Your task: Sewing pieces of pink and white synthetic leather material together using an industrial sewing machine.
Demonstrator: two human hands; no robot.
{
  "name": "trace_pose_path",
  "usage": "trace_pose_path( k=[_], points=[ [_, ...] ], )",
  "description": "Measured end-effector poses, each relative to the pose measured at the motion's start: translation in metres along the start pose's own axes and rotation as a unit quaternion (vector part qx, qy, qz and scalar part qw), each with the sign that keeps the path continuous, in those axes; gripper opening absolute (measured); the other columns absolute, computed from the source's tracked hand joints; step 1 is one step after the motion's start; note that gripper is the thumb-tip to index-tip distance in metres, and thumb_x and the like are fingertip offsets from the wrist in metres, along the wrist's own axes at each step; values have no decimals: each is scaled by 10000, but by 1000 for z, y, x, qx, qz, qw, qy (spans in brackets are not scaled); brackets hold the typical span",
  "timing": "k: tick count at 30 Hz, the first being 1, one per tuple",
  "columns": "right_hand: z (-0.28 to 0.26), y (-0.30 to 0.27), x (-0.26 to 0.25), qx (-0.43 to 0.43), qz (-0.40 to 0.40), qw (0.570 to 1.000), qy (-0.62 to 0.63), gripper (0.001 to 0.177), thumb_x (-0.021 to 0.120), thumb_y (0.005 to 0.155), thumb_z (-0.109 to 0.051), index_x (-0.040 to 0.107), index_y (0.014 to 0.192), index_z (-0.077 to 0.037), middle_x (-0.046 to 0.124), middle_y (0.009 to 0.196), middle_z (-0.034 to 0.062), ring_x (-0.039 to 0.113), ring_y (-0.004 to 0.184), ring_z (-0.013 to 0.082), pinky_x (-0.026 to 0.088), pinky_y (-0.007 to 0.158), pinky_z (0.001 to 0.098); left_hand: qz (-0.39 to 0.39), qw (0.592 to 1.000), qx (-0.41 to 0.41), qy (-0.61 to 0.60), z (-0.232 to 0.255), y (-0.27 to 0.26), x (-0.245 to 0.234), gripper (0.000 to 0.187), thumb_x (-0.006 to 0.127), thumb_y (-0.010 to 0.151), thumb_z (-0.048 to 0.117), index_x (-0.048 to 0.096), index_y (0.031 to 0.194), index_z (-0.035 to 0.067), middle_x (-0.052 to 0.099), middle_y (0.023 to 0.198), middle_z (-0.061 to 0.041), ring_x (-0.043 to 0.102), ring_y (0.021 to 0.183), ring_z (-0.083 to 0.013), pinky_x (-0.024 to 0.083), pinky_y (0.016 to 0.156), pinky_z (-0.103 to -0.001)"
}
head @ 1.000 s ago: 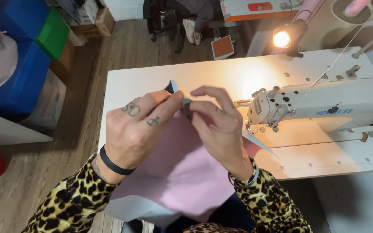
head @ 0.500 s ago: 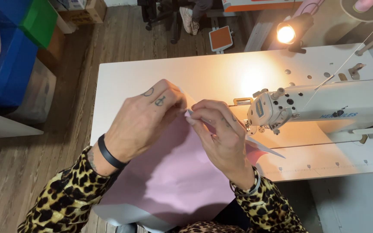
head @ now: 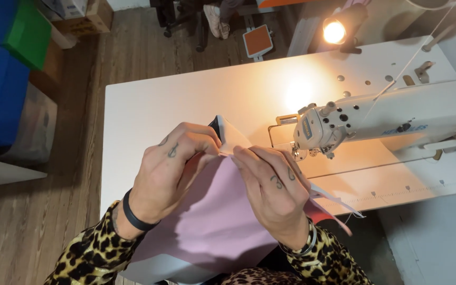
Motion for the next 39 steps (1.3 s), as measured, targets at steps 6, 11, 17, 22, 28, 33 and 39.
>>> trace_pose_path(
  k=[6, 11, 17, 22, 28, 33, 39],
  points=[
    [-7, -10, -3, -31, 21, 999, 9, 306, 846, 822, 98, 717, 1092, 35, 700, 990, 128, 699, 893, 269, 583, 755, 360, -49, 999, 14, -6, 12, 3, -4, 249, 676, 869, -72, 604, 1072, 52, 697, 1171, -102, 755, 963, -224, 634, 764, -294],
    [-10, -15, -6, -27, 19, 999, 31, 299, 849, 810, 102, 711, 1066, 33, 697, 999, 117, 717, 903, 272, 610, 778, 348, -81, 995, 44, 33, 23, 8, -9, 298, 780, 864, 53, 712, 1154, 45, 728, 1189, -95, 757, 1056, -234, 649, 877, -320],
    [-8, -17, -4, -24, 15, 999, 37, 305, 847, 795, 105, 711, 1060, 37, 693, 996, 116, 716, 890, 266, 609, 760, 349, -21, 997, 57, 57, 23, 0, -12, 232, 769, 860, 51, 776, 1092, 63, 765, 1133, -100, 781, 1022, -227, 661, 818, -288],
    [-3, -18, -4, -15, 3, 998, 55, 293, 855, 805, 81, 711, 1051, 14, 686, 1000, 93, 711, 889, 248, 597, 751, 331, -22, 999, 36, 32, 17, -2, -11, 176, 786, 877, 72, 778, 1051, 91, 779, 1084, -56, 790, 942, -177, 657, 768, -263],
    [1, -16, -7, 0, -16, 998, 54, 276, 855, 815, 35, 708, 1045, -2, 683, 1005, 79, 697, 897, 244, 579, 752, 332, -39, 999, 12, 9, 14, 1, -6, 146, 792, 880, 84, 780, 1024, 108, 785, 1051, -28, 786, 867, -147, 636, 682, -246],
    [-5, -3, -11, -26, 9, 999, 40, 283, 881, 805, -34, 715, 1034, -35, 685, 989, 57, 687, 883, 224, 572, 750, 333, -59, 998, -24, -1, 11, 8, -5, 130, 788, 855, 89, 791, 985, 94, 797, 1022, -24, 786, 827, -144, 615, 616, -240],
    [16, -20, 3, 63, -38, 993, 96, 186, 848, 854, -20, 712, 982, -21, 695, 943, 67, 613, 680, 129, 480, 579, 280, -63, 987, 15, -146, 9, 18, -6, 106, 729, 843, 58, 712, 946, 47, 732, 1159, -122, 633, 1262, -345, 538, 1023, -421]
  ],
)
Point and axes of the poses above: each hand's wrist, its own y-axis towards the middle knuckle, its own x-axis out of the palm, z = x × y, the point moved 7 cm from there along y, towards the middle knuckle
